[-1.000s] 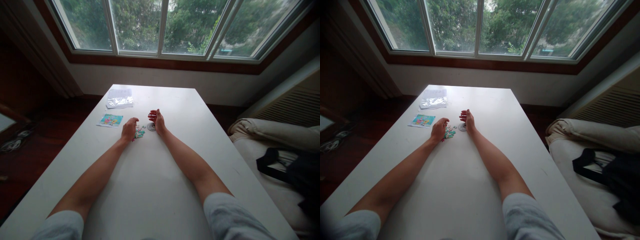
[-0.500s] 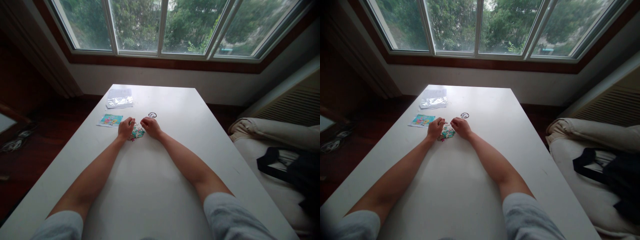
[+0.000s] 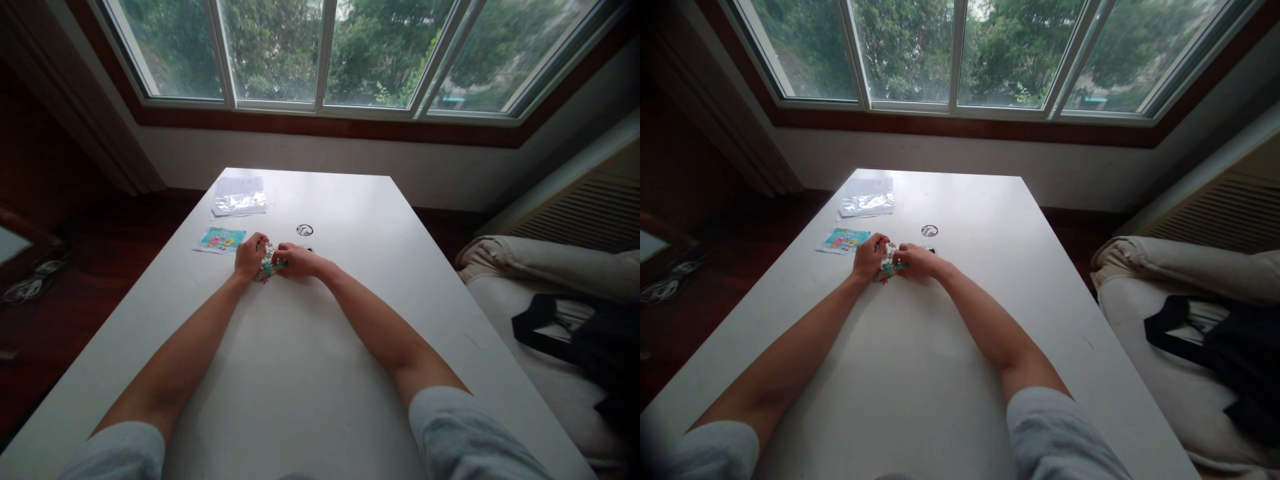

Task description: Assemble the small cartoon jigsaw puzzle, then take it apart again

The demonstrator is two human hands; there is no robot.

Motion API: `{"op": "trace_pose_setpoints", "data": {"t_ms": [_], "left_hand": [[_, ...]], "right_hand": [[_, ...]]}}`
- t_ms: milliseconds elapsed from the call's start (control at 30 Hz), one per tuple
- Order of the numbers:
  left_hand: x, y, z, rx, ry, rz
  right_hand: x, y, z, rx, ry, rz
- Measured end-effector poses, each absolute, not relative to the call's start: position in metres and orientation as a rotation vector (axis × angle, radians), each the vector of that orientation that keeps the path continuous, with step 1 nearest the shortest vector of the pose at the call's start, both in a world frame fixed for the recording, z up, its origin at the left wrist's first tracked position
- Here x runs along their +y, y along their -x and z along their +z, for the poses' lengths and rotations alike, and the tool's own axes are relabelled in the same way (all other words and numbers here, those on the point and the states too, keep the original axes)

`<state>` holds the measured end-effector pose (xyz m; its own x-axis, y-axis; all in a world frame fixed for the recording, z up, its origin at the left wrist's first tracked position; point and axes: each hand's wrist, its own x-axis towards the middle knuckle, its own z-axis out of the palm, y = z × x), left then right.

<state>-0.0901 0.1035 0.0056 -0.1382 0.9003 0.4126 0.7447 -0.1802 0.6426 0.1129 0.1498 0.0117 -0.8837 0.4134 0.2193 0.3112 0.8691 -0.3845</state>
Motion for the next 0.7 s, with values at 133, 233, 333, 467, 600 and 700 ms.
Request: {"op": "trace_pose_setpoints", "data": {"t_ms": [133, 233, 333, 467, 600, 700], "left_hand": [[0.105, 0.092, 0.005, 1.9, -1.952, 1.23], [0.105, 0.094, 0.005, 1.919, -1.956, 1.228], [0.105, 0.096, 0.006, 1.922, -1.921, 1.221], [0.102, 0.097, 0.01, 1.929, -1.871, 1.191], [0.101, 0.099, 0.012, 1.889, -1.815, 1.231], [0.1, 0.101, 0.011, 1.844, -1.771, 1.253]], "right_hand": [[0.154, -0.111, 0.005, -2.671, 0.54, 0.466], [0.155, -0.111, 0.003, -2.646, 0.533, 0.456], [0.156, -0.112, 0.005, -2.648, 0.462, 0.566], [0.156, -0.116, 0.012, -2.652, 0.469, 0.701], [0.151, -0.116, 0.018, -2.713, 0.555, 0.535], [0.148, -0.115, 0.02, -2.72, 0.668, 0.425]]}}
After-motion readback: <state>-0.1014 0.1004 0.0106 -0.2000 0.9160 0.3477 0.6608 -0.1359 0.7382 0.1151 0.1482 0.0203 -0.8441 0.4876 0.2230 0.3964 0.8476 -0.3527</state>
